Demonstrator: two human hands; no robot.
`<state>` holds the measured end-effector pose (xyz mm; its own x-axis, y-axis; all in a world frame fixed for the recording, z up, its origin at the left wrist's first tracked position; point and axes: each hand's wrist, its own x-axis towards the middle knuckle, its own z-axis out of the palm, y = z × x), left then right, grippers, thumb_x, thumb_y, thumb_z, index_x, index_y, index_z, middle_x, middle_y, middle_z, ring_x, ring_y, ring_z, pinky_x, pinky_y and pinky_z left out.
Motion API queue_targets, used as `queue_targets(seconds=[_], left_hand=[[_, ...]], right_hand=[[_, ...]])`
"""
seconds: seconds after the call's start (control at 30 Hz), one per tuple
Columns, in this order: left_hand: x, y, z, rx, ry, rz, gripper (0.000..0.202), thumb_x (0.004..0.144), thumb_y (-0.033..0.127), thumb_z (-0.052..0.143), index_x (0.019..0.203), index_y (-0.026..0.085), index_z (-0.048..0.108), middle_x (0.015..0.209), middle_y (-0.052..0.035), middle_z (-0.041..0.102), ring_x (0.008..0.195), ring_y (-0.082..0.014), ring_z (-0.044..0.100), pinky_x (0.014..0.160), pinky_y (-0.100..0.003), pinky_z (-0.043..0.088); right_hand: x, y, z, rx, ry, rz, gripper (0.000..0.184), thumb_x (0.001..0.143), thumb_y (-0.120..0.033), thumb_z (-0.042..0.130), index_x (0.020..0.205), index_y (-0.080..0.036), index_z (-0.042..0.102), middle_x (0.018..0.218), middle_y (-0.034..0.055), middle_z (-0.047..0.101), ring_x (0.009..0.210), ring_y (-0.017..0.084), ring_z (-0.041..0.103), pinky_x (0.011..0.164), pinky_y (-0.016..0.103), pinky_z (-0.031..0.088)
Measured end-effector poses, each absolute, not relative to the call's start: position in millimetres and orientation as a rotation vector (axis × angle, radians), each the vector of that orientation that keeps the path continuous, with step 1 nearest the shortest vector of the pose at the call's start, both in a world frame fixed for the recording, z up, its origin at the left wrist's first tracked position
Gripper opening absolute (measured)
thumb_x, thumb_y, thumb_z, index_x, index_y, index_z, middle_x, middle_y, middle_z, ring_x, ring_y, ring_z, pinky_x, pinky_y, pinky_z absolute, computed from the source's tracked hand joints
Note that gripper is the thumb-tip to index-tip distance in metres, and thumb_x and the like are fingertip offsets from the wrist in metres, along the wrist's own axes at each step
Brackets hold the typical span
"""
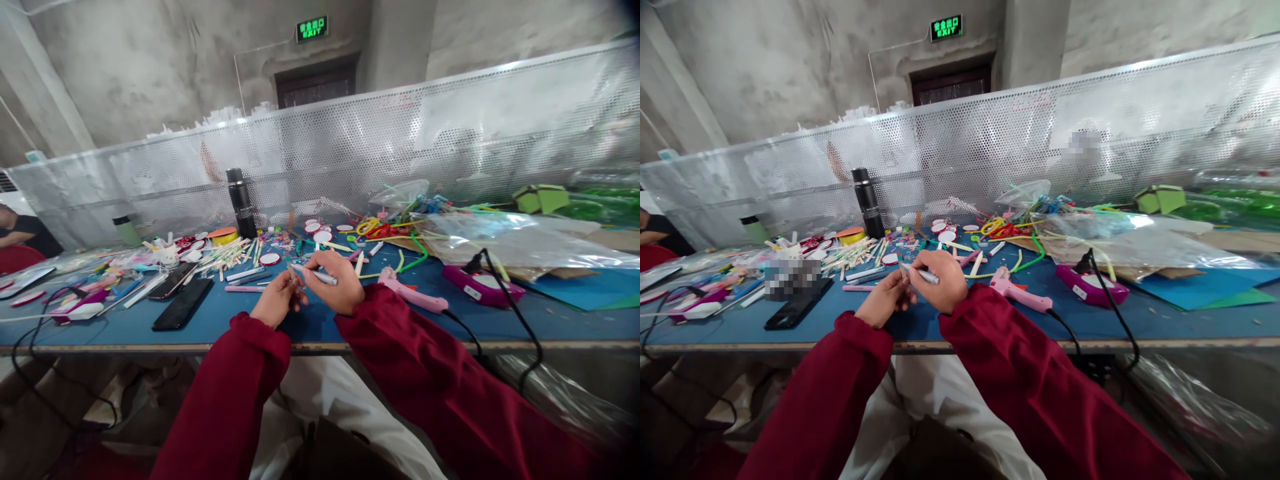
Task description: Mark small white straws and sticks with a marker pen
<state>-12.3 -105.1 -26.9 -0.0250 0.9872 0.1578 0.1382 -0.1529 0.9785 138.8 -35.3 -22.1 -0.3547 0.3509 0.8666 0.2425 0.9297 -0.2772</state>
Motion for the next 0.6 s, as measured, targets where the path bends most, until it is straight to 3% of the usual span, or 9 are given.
queue_targets(seconds=[0.6], left_hand=[[-14.1,-103.2,-30.1,1.42,1.233,1.293,0.034,0.091,0.051,0.059,0.089,0.019,0.049,0.061,0.0015,0.062,0.043,-0.0074,0.048,0.044,-0.02,0.029]], right_hand=[[138.6,-34.0,-23.5,-0.425,-1.973,0.135,0.012,0.089,-0.025,0.062,0.078,-0.023,0.063,0.077,0.0,0.068,0.076,0.018,0.06,0.077,0.033,0.041]])
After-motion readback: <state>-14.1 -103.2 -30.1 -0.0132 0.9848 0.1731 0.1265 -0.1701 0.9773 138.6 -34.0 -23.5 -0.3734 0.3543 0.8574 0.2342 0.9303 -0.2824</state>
